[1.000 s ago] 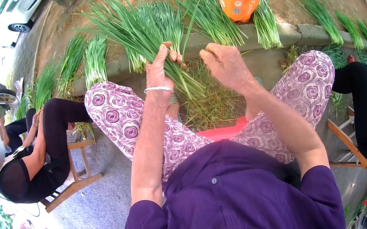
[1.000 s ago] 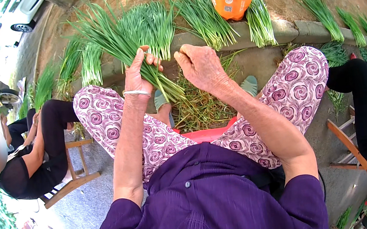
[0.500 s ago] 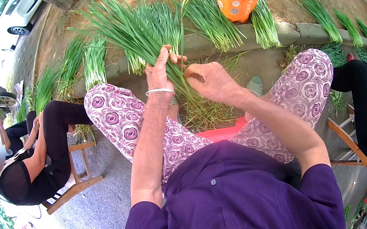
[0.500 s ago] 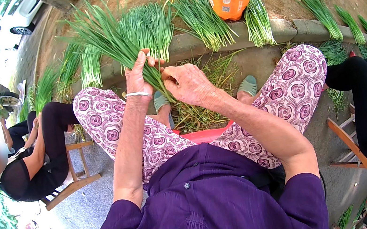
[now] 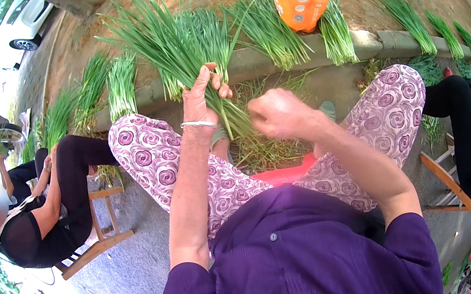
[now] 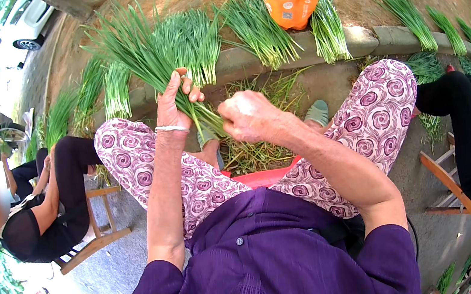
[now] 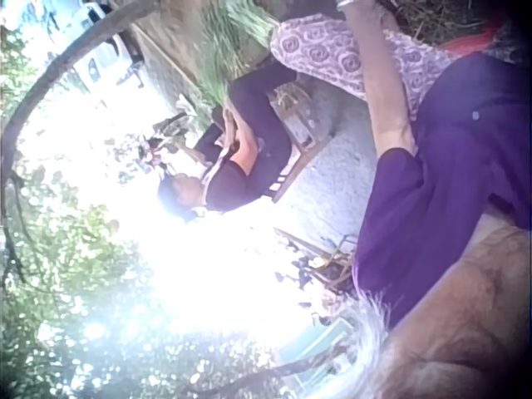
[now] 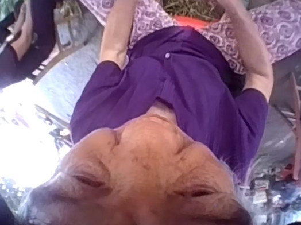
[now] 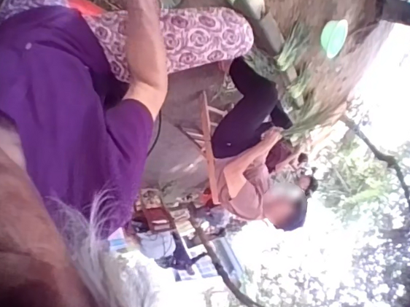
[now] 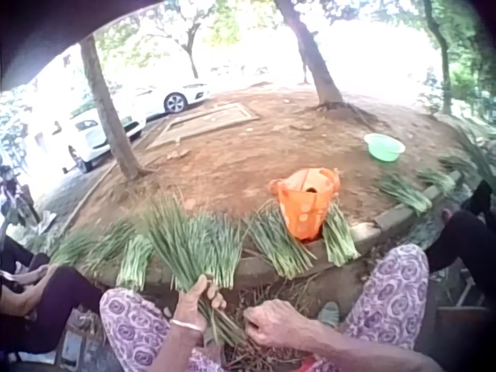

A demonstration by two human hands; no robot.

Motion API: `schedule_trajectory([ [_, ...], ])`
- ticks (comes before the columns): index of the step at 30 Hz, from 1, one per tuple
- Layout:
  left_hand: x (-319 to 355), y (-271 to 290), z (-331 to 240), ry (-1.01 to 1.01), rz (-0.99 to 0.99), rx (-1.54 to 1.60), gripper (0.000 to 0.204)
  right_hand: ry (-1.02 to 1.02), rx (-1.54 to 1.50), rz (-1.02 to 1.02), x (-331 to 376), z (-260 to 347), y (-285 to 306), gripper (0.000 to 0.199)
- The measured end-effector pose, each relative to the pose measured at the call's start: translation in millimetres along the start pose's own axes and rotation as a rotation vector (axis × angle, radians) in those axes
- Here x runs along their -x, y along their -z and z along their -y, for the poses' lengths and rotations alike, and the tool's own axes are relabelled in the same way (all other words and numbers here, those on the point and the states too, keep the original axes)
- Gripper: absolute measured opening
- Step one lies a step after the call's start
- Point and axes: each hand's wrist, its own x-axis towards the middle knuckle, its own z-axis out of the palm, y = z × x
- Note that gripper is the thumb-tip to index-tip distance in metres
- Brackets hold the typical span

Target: The person sits on a stool and bundles green onions by hand, gathering stalks and securing them by wrapping one stalk around the group.

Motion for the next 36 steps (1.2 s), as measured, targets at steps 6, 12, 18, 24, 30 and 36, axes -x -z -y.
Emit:
schedule_trajectory([
  [6, 2, -1, -3, 0.066, 0.051, -0.018, 0.022, -0.116, 0.042, -0.276, -2, -16, 28, 0.022],
  [12, 1, -2, 0, 0.09, 0.07, -0.01, 0.022, -0.14, -0.144, -0.564, -6, -23, 30, 0.012],
  [18, 3, -3, 4, 0.099, 0.093, -0.038, 0.022, -0.02, -0.167, -0.735, -11, -15, 35, 0.011],
  [24, 5, -5, 8, 0.131, 0.096, -0.1, 0.023, 0.012, -0.167, -0.762, -14, -21, 30, 0.013],
  [30, 7, -10, 10, 0.143, 0.101, -0.165, 0.024, 0.103, -0.103, -0.704, -14, -14, 25, 0.013],
  [36, 7, -11, 10, 0.16, 0.098, -0.175, 0.024, 0.082, -0.03, -0.659, -14, -18, 27, 0.012],
])
